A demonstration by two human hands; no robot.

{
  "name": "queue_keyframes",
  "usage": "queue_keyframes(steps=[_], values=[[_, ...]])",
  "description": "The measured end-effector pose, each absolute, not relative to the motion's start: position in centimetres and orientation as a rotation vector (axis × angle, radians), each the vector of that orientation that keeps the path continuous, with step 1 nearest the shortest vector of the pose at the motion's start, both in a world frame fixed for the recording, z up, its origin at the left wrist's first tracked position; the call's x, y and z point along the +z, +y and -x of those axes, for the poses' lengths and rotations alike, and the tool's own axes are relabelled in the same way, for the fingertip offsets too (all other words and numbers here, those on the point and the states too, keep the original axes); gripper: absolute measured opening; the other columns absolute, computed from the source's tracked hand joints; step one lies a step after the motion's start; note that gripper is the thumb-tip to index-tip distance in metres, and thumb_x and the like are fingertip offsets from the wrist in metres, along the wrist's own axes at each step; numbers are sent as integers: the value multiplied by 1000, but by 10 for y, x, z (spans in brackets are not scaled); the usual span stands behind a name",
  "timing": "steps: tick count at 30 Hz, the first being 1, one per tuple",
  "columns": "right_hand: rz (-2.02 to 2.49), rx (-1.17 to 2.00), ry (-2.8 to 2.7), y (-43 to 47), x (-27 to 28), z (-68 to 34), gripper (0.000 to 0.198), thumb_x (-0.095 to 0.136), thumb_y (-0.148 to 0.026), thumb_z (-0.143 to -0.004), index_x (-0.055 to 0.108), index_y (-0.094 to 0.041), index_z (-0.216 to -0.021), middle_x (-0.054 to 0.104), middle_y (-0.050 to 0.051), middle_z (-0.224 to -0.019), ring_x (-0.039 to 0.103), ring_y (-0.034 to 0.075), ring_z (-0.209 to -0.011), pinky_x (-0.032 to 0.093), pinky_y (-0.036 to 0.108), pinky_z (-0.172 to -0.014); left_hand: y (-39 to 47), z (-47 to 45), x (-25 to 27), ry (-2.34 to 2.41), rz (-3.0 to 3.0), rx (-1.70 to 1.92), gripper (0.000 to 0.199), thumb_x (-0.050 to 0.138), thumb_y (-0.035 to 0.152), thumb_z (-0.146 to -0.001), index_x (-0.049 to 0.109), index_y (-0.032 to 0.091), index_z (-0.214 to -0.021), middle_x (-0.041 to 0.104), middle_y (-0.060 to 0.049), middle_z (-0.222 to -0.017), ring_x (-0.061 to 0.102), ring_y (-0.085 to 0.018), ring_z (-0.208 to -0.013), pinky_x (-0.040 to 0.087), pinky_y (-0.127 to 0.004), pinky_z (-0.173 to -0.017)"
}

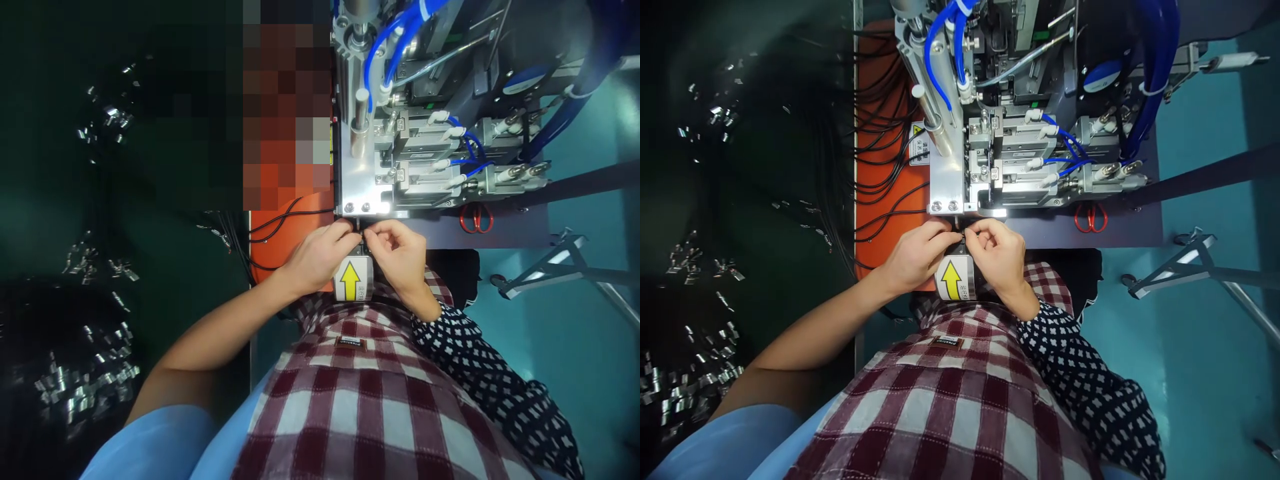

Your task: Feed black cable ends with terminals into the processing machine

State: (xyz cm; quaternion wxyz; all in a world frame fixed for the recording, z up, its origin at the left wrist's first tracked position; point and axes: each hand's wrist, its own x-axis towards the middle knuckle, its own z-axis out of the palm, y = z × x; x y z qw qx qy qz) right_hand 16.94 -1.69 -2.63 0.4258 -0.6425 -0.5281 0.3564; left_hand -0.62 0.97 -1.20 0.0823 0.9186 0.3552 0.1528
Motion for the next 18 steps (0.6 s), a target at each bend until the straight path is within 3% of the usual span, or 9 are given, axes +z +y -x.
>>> queue_keyframes(steps=[10, 14, 18], values=[[1518, 1260, -961, -14, -35, -176, 14, 69, -30, -77, 64, -18, -73, 62, 0, -66, 52, 12, -58, 45, 26, -53, 7, 5, -3, 1086, -2682, 388, 28, 37, 13, -97, 65, 12, -98, 62, -11, -94, 62, -19, -83, 54, -28, -71], [1527, 1440, -842, -15, -33, -180, 16, 70, -32, -76, 65, -17, -72, 53, -5, -56, 40, 8, -47, 35, 23, -44, 5, 4, 3, 1151, -2609, 255, 23, 42, 12, -94, 64, 14, -101, 60, -10, -97, 62, -18, -83, 53, -27, -69], [1554, 1385, -862, -27, -31, -181, 23, 68, -40, -79, 66, -17, -75, 50, -5, -54, 38, 8, -45, 30, 22, -42, 4, 4, 4, 1153, -2541, 262, 19, 45, 15, -94, 62, 14, -103, 58, -10, -100, 63, -19, -85, 53, -27, -69]])
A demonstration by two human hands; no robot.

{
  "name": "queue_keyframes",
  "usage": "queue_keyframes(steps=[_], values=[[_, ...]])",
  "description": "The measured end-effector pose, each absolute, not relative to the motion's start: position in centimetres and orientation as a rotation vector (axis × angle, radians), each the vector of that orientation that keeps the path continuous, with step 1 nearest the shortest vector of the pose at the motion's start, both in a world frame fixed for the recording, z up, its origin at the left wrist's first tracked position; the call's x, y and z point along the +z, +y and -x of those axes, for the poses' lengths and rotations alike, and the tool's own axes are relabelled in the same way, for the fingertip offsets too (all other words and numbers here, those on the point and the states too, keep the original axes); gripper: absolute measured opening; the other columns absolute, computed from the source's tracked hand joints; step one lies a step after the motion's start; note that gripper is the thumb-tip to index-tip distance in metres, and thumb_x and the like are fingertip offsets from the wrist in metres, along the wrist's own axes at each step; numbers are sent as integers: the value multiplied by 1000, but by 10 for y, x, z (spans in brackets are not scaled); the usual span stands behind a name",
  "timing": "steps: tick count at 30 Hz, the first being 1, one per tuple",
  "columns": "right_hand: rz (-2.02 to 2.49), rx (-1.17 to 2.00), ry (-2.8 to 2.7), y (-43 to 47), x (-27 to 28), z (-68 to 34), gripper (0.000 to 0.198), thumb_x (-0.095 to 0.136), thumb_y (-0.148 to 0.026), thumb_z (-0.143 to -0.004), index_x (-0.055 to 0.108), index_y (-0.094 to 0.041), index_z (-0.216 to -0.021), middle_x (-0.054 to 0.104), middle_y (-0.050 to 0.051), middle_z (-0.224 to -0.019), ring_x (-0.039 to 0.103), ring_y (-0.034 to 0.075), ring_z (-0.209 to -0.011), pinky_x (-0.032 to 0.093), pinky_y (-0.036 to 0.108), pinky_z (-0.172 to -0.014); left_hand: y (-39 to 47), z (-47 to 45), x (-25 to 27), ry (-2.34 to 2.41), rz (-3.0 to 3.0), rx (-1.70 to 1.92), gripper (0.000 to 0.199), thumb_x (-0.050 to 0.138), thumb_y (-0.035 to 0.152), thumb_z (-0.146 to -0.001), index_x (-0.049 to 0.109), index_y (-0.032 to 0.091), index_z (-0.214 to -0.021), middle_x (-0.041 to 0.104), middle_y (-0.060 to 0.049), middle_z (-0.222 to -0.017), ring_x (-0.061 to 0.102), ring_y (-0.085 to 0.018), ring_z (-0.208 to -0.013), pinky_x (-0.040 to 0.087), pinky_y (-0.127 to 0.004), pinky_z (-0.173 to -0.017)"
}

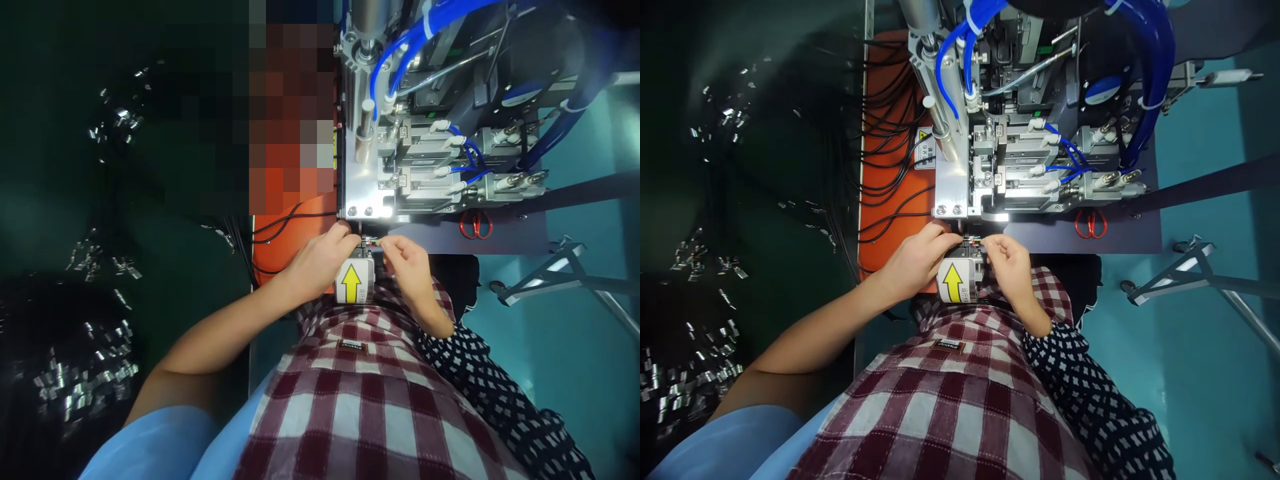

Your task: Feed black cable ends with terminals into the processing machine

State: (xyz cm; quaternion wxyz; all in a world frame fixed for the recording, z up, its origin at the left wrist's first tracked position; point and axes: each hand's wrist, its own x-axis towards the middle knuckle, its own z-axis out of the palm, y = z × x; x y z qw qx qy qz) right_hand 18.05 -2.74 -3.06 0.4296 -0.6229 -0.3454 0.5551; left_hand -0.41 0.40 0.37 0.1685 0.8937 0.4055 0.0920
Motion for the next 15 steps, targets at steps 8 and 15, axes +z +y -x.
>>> queue_keyframes(steps=[8, 15], values=[[1712, 820, -1413, -37, -22, -172, 16, 62, -31, -85, 68, -18, -77, 61, 0, -65, 50, 12, -57, 41, 27, -58, 2, 5, 0, 1190, -2582, 168, 23, 43, 16, -95, 61, 16, -109, 57, -10, -104, 63, -19, -88, 53, -27, -69], [1665, 1032, -1405, -27, -25, -184, 16, 59, -31, -87, 64, -20, -77, 57, -2, -63, 48, 11, -53, 38, 26, -54, 3, 5, 0, 1193, -2593, 125, 23, 43, 15, -95, 62, 15, -109, 56, -12, -107, 63, -21, -91, 54, -29, -72]])
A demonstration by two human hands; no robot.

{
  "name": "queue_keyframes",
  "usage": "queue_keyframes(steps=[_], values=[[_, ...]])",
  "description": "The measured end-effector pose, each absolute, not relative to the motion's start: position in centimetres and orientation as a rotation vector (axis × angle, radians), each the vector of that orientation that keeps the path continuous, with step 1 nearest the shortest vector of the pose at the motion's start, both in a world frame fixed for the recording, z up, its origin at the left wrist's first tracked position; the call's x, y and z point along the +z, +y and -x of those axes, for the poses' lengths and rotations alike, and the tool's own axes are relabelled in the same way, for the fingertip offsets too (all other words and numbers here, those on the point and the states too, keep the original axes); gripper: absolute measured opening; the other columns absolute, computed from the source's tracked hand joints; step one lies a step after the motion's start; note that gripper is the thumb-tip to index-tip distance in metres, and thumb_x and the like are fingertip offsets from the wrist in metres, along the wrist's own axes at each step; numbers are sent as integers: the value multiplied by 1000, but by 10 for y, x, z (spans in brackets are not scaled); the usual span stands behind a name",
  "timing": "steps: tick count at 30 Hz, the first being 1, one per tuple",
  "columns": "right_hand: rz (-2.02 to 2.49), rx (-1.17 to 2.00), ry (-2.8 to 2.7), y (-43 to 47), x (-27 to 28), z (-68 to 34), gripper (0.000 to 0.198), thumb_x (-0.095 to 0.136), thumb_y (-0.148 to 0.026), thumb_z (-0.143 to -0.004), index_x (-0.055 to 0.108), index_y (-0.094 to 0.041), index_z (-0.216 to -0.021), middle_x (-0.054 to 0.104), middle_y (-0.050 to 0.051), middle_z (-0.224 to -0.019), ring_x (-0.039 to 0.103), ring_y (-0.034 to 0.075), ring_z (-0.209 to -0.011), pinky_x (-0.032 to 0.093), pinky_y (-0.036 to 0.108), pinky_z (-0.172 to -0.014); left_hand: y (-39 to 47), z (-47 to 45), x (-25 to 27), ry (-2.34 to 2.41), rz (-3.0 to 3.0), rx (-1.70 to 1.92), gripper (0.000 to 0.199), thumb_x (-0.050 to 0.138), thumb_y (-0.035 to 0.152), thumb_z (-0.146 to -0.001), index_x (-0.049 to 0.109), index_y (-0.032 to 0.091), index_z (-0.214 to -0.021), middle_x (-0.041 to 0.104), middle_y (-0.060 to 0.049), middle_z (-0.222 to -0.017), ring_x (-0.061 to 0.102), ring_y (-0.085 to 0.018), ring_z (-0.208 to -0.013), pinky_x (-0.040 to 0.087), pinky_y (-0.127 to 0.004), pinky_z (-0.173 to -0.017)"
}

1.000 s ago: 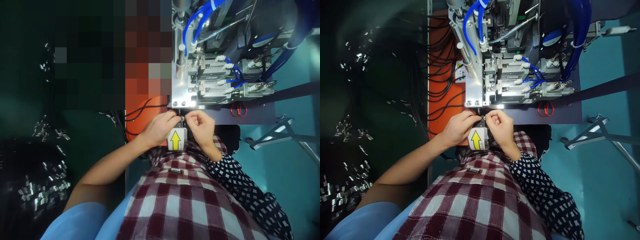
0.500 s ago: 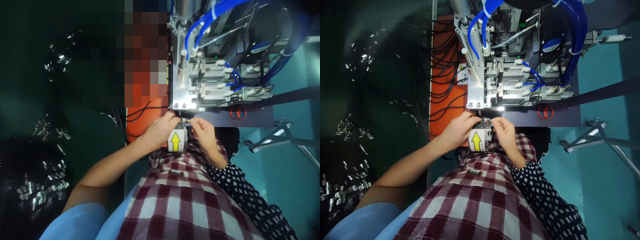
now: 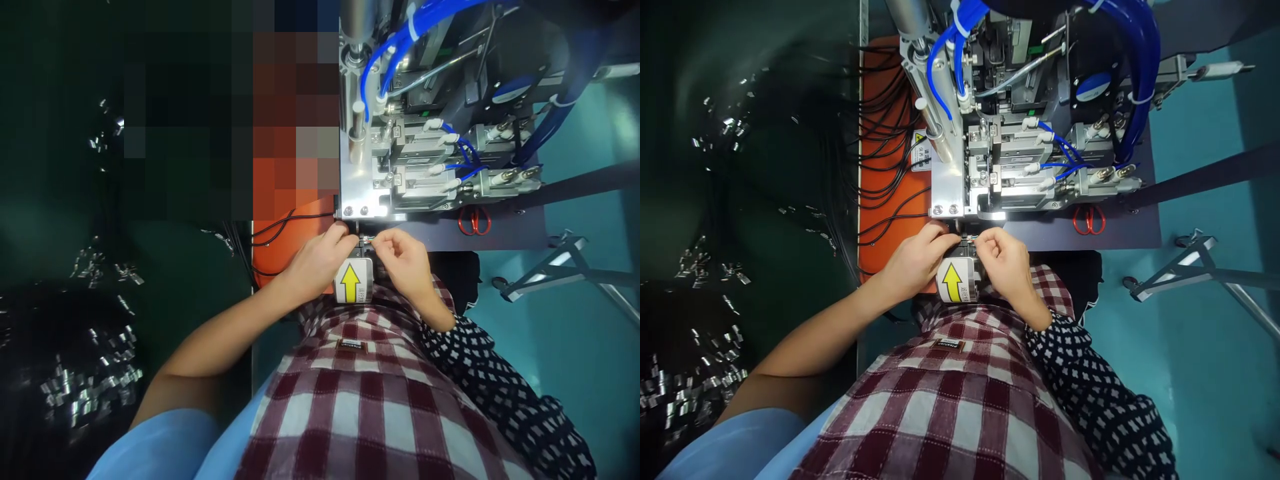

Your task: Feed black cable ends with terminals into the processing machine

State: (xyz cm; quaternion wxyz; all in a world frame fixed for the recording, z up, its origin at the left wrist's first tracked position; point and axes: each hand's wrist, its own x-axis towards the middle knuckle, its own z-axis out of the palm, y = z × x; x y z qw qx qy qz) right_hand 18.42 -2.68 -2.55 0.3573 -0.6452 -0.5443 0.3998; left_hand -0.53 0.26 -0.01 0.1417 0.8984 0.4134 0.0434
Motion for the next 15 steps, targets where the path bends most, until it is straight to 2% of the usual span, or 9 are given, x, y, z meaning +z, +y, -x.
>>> queue_keyframes(steps=[2, 5, 9, 15], values=[[1589, 1268, -1224, -24, -32, -187, 18, 61, -35, -86, 63, -20, -76, 55, -3, -61, 45, 10, -49, 36, 25, -49, 3, 6, -1, 1205, -2584, 133, 24, 43, 14, -95, 62, 15, -109, 56, -11, -105, 63, -21, -92, 54, -29, -73], [1502, 1434, -1042, -22, -37, -189, 21, 64, -40, -84, 63, -19, -80, 54, -3, -62, 46, 9, -48, 37, 25, -47, 3, 6, -3, 1192, -2585, 170, 25, 42, 14, -95, 63, 15, -108, 57, -11, -102, 62, -20, -91, 54, -29, -74], [1467, 1463, -989, -18, -37, -185, 26, 64, -44, -83, 63, -18, -83, 60, -1, -69, 52, 9, -50, 41, 25, -49, 5, 7, -4, 1154, -2610, 245, 24, 42, 14, -95, 63, 14, -105, 57, -11, -101, 62, -20, -89, 55, -29, -73], [1471, 1392, -942, -18, -40, -175, 24, 68, -41, -81, 61, -19, -78, 60, -2, -65, 53, 10, -50, 45, 26, -52, 6, 6, -2, 1125, -2611, 269, 23, 42, 13, -94, 63, 13, -104, 58, -11, -101, 62, -19, -88, 55, -28, -73]])
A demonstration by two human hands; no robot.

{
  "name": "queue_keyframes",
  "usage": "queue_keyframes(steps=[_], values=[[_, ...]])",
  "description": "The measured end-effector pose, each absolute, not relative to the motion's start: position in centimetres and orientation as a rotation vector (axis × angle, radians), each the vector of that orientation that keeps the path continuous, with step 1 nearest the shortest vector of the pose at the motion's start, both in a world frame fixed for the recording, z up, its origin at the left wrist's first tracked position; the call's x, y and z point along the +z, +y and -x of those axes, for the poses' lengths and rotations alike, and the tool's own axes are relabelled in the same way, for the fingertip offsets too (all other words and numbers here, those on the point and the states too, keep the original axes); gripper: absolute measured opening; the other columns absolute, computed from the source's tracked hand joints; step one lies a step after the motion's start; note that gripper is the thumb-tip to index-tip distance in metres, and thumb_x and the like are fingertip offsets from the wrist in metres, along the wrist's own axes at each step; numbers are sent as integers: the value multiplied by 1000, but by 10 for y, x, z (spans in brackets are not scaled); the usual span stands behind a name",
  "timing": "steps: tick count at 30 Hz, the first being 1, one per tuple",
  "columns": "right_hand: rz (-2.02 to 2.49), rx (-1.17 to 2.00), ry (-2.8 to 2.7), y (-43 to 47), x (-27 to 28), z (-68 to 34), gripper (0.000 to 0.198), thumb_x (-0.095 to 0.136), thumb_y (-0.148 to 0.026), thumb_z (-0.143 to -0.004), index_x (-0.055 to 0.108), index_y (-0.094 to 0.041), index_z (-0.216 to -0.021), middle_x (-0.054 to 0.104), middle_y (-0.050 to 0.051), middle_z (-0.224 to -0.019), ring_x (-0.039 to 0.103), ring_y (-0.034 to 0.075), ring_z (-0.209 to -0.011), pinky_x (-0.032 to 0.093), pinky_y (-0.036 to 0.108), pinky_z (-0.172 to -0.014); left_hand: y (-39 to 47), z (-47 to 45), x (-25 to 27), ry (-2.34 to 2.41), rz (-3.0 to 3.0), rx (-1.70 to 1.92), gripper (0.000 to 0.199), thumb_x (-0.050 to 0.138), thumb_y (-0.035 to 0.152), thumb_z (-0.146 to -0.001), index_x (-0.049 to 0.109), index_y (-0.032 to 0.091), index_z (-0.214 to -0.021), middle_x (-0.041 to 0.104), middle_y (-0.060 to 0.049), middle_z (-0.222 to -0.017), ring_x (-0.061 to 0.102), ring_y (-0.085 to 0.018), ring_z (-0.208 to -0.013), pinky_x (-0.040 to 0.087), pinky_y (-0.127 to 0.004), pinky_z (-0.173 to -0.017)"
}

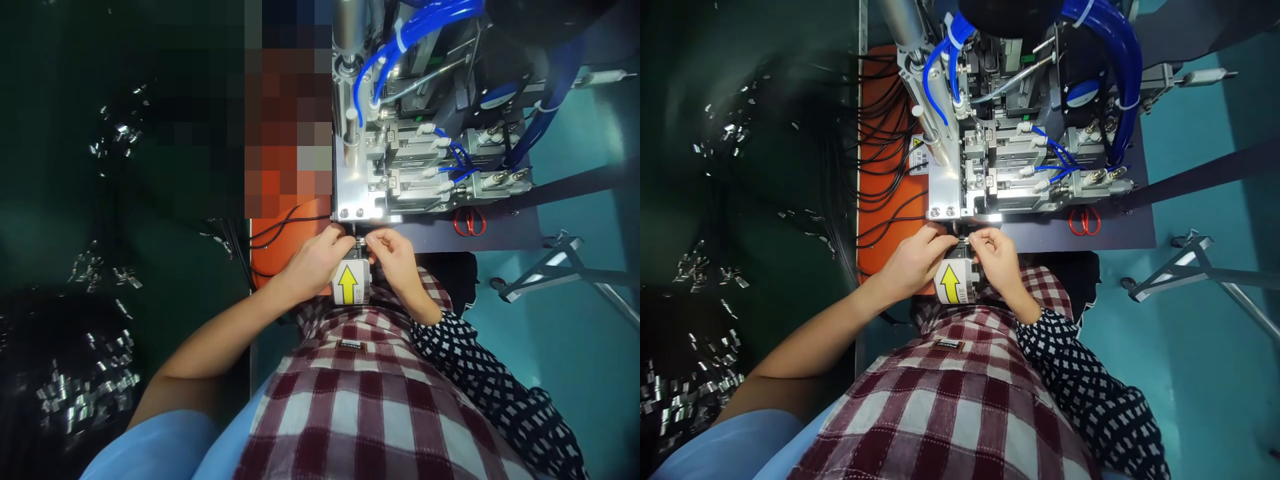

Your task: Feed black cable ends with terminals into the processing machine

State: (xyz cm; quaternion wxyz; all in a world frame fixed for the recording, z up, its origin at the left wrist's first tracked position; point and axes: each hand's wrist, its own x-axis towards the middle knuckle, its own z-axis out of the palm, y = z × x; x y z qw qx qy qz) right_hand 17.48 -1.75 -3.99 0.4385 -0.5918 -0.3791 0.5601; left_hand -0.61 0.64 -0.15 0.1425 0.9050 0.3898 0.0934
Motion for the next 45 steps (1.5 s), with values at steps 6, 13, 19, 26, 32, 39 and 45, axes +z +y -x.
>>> queue_keyframes(steps=[6, 13, 19, 26, 32, 39, 45], values=[[1540, 1276, -1018, -23, -39, -172, 21, 64, -40, -85, 61, -20, -79, 59, -2, -64, 53, 11, -51, 43, 27, -51, 7, 4, 1, 1131, -2634, 237, 23, 41, 14, -95, 63, 12, -103, 58, -10, -96, 60, -18, -78, 53, -28, -67], [1524, 1255, -964, -23, -40, -170, 20, 67, -40, -83, 62, -20, -79, 60, -2, -65, 54, 12, -51, 46, 27, -51, 7, 4, 0, 1124, -2631, 285, 23, 40, 14, -95, 63, 13, -99, 58, -9, -92, 59, -18, -75, 52, -28, -66], [1516, 1284, -1027, -23, -41, -171, 22, 62, -40, -87, 59, -20, -78, 58, -3, -62, 52, 11, -50, 42, 26, -50, 7, 7, -4, 1096, -2582, 440, 22, 42, 14, -96, 63, 14, -103, 61, -10, -98, 62, -18, -87, 54, -27, -74], [1554, 1284, -1151, -20, -42, -176, 24, 56, -43, -91, 57, -21, -80, 58, -3, -59, 55, 13, -53, 42, 28, -55, 8, 8, -12, 1100, -2640, 404, 27, 39, 17, -97, 64, 15, -106, 61, -10, -99, 61, -18, -87, 53, -27, -73], [1508, 1431, -1008, -17, -38, -176, 30, 62, -47, -85, 57, -19, -77, 57, -3, -59, 54, 12, -52, 43, 28, -54, 5, 6, -3, 1171, -2725, 280, 28, 38, 19, -98, 66, 16, -103, 60, -10, -94, 58, -19, -82, 48, -29, -69], [1440, 1429, -967, -17, -41, -177, 27, 66, -44, -83, 59, -19, -77, 58, -3, -65, 54, 11, -54, 44, 27, -57, -10, 0, 15, 1302, -2702, 64, 25, 45, 15, -94, 63, 15, -111, 58, -10, -96, 51, -23, -83, 45, -32, -68], [1337, 1640, -795, -15, -46, -177, 32, 68, -48, -80, 58, -19, -72, 53, -5, -57, 48, 10, -50, 42, 26, -54, -15, -5, 9, 1343, -2482, 170, 32, 43, 13, -93, 60, 12, -120, 56, -11, -103, 51, -23, -94, 49, -33, -82]])
